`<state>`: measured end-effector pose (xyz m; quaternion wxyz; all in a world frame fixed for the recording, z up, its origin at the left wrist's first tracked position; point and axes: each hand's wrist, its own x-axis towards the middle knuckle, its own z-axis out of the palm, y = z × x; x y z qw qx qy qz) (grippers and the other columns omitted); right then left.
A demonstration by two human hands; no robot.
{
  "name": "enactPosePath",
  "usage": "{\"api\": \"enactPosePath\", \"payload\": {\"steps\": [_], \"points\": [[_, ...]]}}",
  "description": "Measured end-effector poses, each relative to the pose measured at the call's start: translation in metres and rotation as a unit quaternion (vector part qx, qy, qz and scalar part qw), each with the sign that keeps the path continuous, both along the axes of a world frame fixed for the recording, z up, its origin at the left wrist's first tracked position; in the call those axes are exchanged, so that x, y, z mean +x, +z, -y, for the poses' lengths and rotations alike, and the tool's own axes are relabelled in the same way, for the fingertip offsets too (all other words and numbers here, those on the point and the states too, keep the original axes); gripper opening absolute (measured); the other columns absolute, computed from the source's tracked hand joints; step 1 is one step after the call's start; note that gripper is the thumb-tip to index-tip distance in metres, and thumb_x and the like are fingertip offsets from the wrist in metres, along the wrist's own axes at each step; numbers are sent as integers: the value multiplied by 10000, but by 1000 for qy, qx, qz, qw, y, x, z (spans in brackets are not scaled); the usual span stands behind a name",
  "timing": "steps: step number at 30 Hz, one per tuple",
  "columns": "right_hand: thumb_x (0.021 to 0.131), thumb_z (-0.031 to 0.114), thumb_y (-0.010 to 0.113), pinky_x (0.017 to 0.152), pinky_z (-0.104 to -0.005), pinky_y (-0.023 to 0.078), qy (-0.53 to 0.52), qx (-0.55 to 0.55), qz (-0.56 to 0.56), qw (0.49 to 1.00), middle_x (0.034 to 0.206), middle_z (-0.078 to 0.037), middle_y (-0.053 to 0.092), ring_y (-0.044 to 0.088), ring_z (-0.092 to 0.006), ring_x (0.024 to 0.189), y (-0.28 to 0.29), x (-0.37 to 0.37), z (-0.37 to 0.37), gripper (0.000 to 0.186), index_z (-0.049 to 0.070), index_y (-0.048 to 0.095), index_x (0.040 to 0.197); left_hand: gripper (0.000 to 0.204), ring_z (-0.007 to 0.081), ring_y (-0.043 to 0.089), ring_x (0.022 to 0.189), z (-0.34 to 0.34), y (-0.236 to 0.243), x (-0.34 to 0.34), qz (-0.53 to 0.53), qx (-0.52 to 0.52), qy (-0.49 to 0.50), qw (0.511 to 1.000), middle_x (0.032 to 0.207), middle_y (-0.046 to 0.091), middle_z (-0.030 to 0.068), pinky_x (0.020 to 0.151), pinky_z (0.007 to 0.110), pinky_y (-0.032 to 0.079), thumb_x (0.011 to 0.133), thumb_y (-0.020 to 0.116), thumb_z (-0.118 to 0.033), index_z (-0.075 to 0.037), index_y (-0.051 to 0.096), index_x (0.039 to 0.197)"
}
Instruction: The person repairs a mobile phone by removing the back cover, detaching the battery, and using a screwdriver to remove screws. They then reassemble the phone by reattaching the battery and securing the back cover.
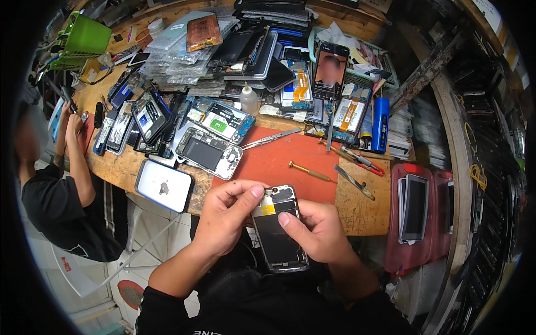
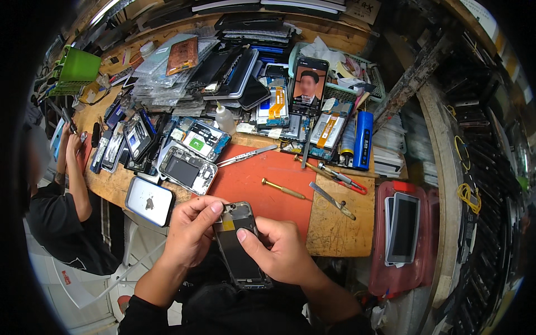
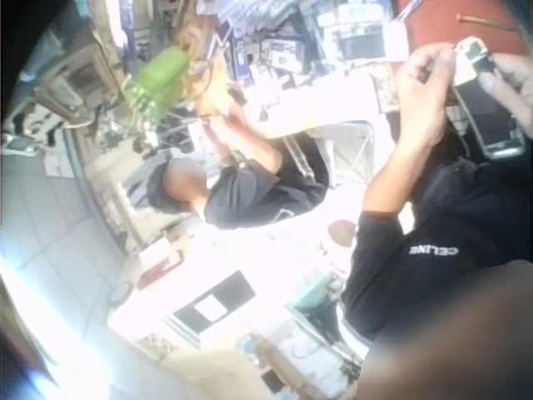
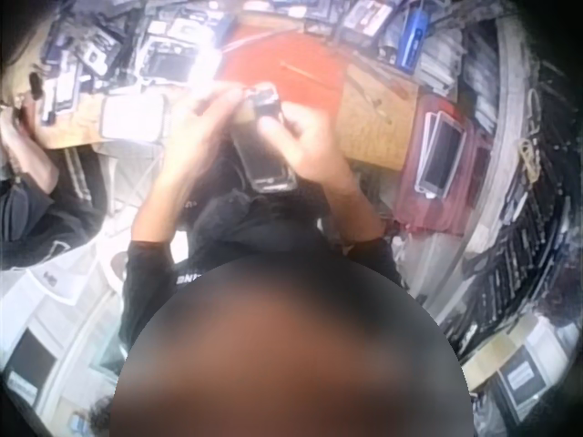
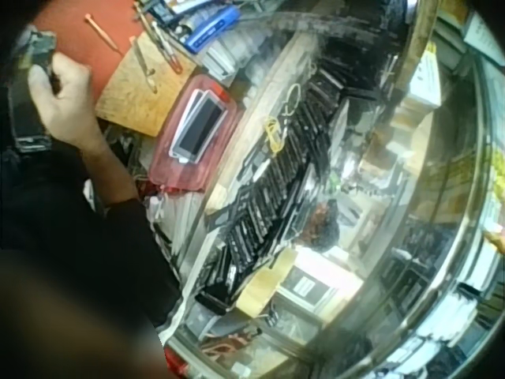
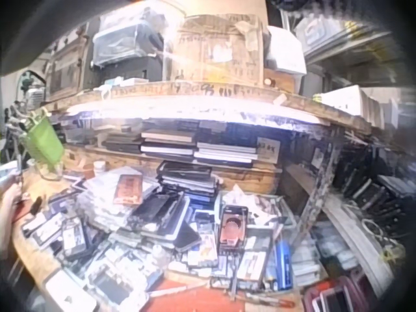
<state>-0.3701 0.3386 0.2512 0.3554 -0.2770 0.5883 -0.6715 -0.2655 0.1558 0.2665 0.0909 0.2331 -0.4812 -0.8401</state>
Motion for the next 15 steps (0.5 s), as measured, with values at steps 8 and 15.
{"api": "enactPosePath", "payload": {"steps": [8,15], "points": [[1093,106,730,534,-294,378,-6,30,-43,999,670,14,566,492,-20,635,-2,-2,2,249,-10,651,886,244,153,776,946,-2,2,-1,-16,-181,-25,983,1081,811,99,846,283,606,1060,758,-73,70,742,1257],[1031,64,757,532,-384,427,-19,66,-202,977,684,-142,587,563,-217,548,18,-2,1,249,-10,606,848,225,200,815,847,14,26,-6,-20,-511,-67,857,980,818,135,758,318,650,925,829,-67,28,818,1129]]}}
